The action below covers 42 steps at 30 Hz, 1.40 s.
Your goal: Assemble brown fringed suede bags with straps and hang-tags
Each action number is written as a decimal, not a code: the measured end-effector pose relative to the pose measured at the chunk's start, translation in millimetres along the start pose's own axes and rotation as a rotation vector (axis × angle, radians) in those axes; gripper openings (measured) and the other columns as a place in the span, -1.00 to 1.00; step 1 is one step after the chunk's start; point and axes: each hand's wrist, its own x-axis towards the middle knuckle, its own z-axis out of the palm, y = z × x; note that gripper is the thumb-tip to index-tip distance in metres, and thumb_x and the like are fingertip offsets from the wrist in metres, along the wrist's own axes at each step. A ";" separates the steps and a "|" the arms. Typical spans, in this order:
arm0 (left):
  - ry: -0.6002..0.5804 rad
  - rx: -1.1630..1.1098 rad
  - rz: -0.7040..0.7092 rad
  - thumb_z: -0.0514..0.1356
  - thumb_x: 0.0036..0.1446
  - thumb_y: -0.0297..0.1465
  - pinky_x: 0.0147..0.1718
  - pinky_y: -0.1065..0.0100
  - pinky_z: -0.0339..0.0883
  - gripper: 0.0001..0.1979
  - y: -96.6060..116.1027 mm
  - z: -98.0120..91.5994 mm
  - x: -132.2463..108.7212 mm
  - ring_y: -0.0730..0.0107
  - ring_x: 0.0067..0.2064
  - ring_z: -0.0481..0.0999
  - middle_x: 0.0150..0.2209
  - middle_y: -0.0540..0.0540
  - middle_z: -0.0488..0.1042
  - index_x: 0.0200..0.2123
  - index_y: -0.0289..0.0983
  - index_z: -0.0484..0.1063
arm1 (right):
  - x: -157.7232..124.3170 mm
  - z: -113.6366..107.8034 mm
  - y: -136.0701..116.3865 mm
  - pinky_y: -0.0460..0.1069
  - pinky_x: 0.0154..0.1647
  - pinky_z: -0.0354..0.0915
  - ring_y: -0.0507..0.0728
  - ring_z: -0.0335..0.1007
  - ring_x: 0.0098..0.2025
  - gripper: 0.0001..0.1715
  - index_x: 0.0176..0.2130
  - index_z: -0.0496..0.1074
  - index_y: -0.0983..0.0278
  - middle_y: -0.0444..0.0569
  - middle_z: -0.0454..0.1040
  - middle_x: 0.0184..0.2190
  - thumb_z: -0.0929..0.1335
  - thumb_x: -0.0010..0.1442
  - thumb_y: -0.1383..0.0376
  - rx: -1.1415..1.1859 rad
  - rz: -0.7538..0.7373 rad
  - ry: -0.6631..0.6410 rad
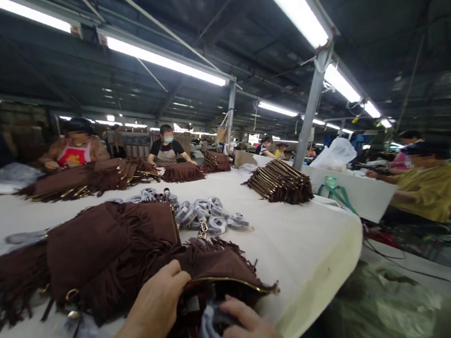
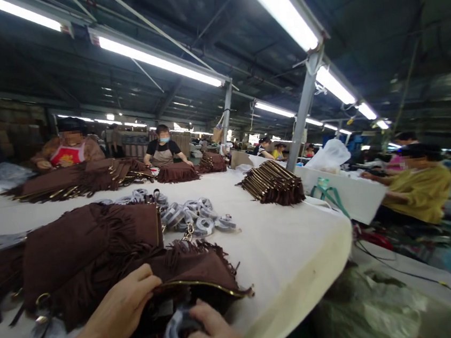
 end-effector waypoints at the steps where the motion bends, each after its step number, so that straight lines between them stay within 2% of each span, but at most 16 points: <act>1: 0.000 0.016 0.019 -0.09 0.19 -0.59 -0.26 0.38 0.27 -0.66 6.0 -3.4 -0.5 0.31 -0.24 0.45 -0.29 -0.08 0.41 -0.36 -0.23 0.45 | 9.8 -4.4 -3.6 0.02 0.01 0.36 0.27 0.42 0.04 -0.64 -0.12 0.54 0.12 0.06 0.44 0.08 0.49 0.01 0.27 -0.057 -0.010 -0.030; 4: -0.022 0.060 0.061 -0.05 0.13 -0.63 -0.24 0.36 0.29 -0.67 15.1 -1.8 -4.6 0.28 -0.22 0.44 -0.27 -0.10 0.43 -0.32 -0.23 0.46 | 40.2 2.8 -7.8 0.11 -0.06 0.35 0.34 0.43 -0.06 -0.76 -0.24 0.57 0.27 0.20 0.52 -0.10 0.43 0.00 0.41 -0.386 0.116 -0.055; 7: -0.047 0.100 0.088 -0.05 0.10 -0.67 -0.15 0.33 0.33 -0.63 5.7 18.7 -13.7 0.25 -0.16 0.46 -0.21 -0.12 0.47 -0.31 -0.22 0.49 | 55.6 28.4 2.0 0.10 -0.26 0.37 0.33 0.50 -0.32 -0.73 -0.44 0.58 0.38 0.28 0.57 -0.42 0.30 -0.01 0.58 -0.550 0.270 -0.087; 10: -0.067 0.152 0.152 -0.06 0.02 -0.74 0.05 0.28 0.28 -0.45 -18.2 51.0 -25.8 0.23 0.00 0.45 -0.03 -0.11 0.50 -0.11 -0.16 0.52 | 41.4 37.4 12.8 0.05 -0.23 0.38 0.29 0.52 -0.28 -0.69 -0.30 0.58 0.37 0.21 0.60 -0.34 0.31 -0.02 0.56 -0.502 0.251 -0.073; 14: -0.090 0.192 0.154 -0.07 -0.04 -0.76 0.14 0.19 0.24 -0.31 -40.4 77.9 -39.1 0.16 0.11 0.42 0.10 -0.13 0.46 0.08 -0.14 0.45 | -0.1 -3.9 20.8 -0.09 -0.20 0.39 0.14 0.51 -0.28 -0.76 -0.25 0.55 0.18 -0.07 0.60 -0.35 0.32 0.13 0.41 -0.191 -0.043 -0.073; 16: -0.091 0.174 0.126 -0.06 -0.05 -0.75 0.15 0.19 0.23 -0.31 -37.7 75.1 -41.1 0.14 0.12 0.42 0.10 -0.13 0.47 0.08 -0.15 0.46 | -10.6 -34.9 31.6 -0.07 -0.15 0.40 0.11 0.52 -0.25 -0.61 -0.16 0.53 0.15 -0.07 0.61 -0.29 0.21 0.22 0.47 -0.167 -0.011 0.028; 18: -0.096 0.170 0.082 -0.06 -0.06 -0.75 0.14 0.20 0.25 -0.32 -27.3 64.7 -39.6 0.14 0.11 0.43 0.09 -0.15 0.48 0.05 -0.17 0.49 | -10.4 -60.0 48.1 0.10 0.14 0.27 0.20 0.38 0.09 -0.44 0.02 0.47 0.21 0.06 0.51 0.03 0.17 0.14 0.55 -0.292 0.042 0.069; 20: -0.110 0.193 0.044 -0.07 -0.04 -0.74 0.09 0.18 0.29 -0.37 -13.0 53.0 -36.2 0.13 0.06 0.46 0.05 -0.18 0.50 -0.01 -0.20 0.52 | -3.9 -75.2 63.8 0.16 0.22 0.18 0.24 0.28 0.19 -0.39 0.03 0.47 0.25 0.12 0.45 0.10 0.19 0.07 0.59 -0.332 0.135 -0.051; 22: -0.130 0.204 0.032 -0.05 -0.01 -0.71 0.03 0.15 0.32 -0.46 3.0 45.3 -33.3 0.10 0.01 0.48 -0.03 -0.20 0.52 -0.11 -0.22 0.55 | 3.8 -83.2 71.4 0.12 0.11 0.27 0.24 0.41 0.04 -0.53 -0.15 0.53 0.26 0.13 0.52 -0.04 0.22 0.06 0.58 -0.285 0.222 -0.157; 26: -0.171 0.025 0.047 0.00 0.08 -0.62 -0.14 0.28 0.36 -0.66 40.4 45.5 -31.2 0.18 -0.16 0.53 -0.20 -0.15 0.55 -0.32 -0.21 0.54 | 13.7 -95.4 54.3 0.01 -0.23 0.39 0.14 0.49 -0.33 -0.81 -0.44 0.42 0.25 -0.04 0.50 -0.46 0.27 0.16 0.39 -0.120 0.304 -0.167; 30: -0.150 -0.375 0.133 0.10 0.06 -0.53 -0.06 0.37 0.32 -0.69 83.6 54.3 -24.4 0.21 -0.06 0.52 -0.08 -0.13 0.55 -0.13 -0.20 0.48 | 16.1 -98.0 21.7 -0.10 -0.64 0.34 0.03 0.36 -0.65 -0.69 -0.45 0.29 0.23 -0.18 0.39 -0.64 0.17 0.25 0.17 0.160 0.438 -0.242; 32: -0.109 -0.530 0.090 0.15 0.04 -0.49 -0.02 0.34 0.31 -0.63 101.9 60.5 -18.7 0.19 -0.02 0.50 -0.04 -0.14 0.53 -0.03 -0.22 0.40 | 13.3 -89.4 12.5 -0.12 -0.66 0.34 0.01 0.37 -0.65 -0.67 -0.44 0.29 0.25 -0.16 0.44 -0.60 0.23 0.21 0.07 0.388 0.541 -0.236; 34: -0.062 -0.603 -0.026 0.14 0.07 -0.44 -0.11 0.31 0.35 -0.71 115.2 70.3 -13.9 0.20 -0.11 0.51 -0.12 -0.15 0.54 -0.09 -0.24 0.37 | 7.1 -76.7 11.4 -0.15 -0.68 0.31 -0.01 0.36 -0.67 -0.64 -0.45 0.32 0.26 -0.16 0.45 -0.62 0.35 0.10 0.02 0.579 0.610 -0.185; 37: -0.010 -0.513 -0.156 0.16 0.04 -0.45 -0.17 0.20 0.35 -0.79 125.5 93.3 -9.1 0.11 -0.15 0.51 -0.20 -0.21 0.52 -0.19 -0.25 0.35 | -4.5 -60.5 21.8 -0.17 -0.73 0.24 0.01 0.35 -0.68 -0.57 -0.49 0.35 0.27 -0.16 0.43 -0.68 0.43 0.01 -0.03 0.643 0.594 -0.102; 40: -0.042 -0.353 -0.191 0.22 0.01 -0.40 -0.05 -0.02 0.28 -0.69 128.3 117.1 -5.4 -0.14 -0.04 0.46 -0.12 -0.35 0.49 -0.12 -0.27 0.36 | -9.7 -54.5 34.9 -0.17 -0.73 0.19 0.04 0.38 -0.64 -0.52 -0.53 0.37 0.26 -0.13 0.42 -0.66 0.41 0.04 -0.08 0.597 0.536 -0.062; 42: 0.006 -0.334 -0.237 0.20 0.07 -0.33 0.02 -0.05 0.24 -0.66 128.9 124.1 -3.2 -0.20 0.05 0.40 -0.04 -0.42 0.46 -0.06 -0.27 0.35 | -8.9 -55.0 39.2 -0.15 -0.70 0.18 0.03 0.33 -0.62 -0.51 -0.55 0.38 0.25 -0.14 0.40 -0.65 0.39 0.08 -0.09 0.511 0.458 -0.053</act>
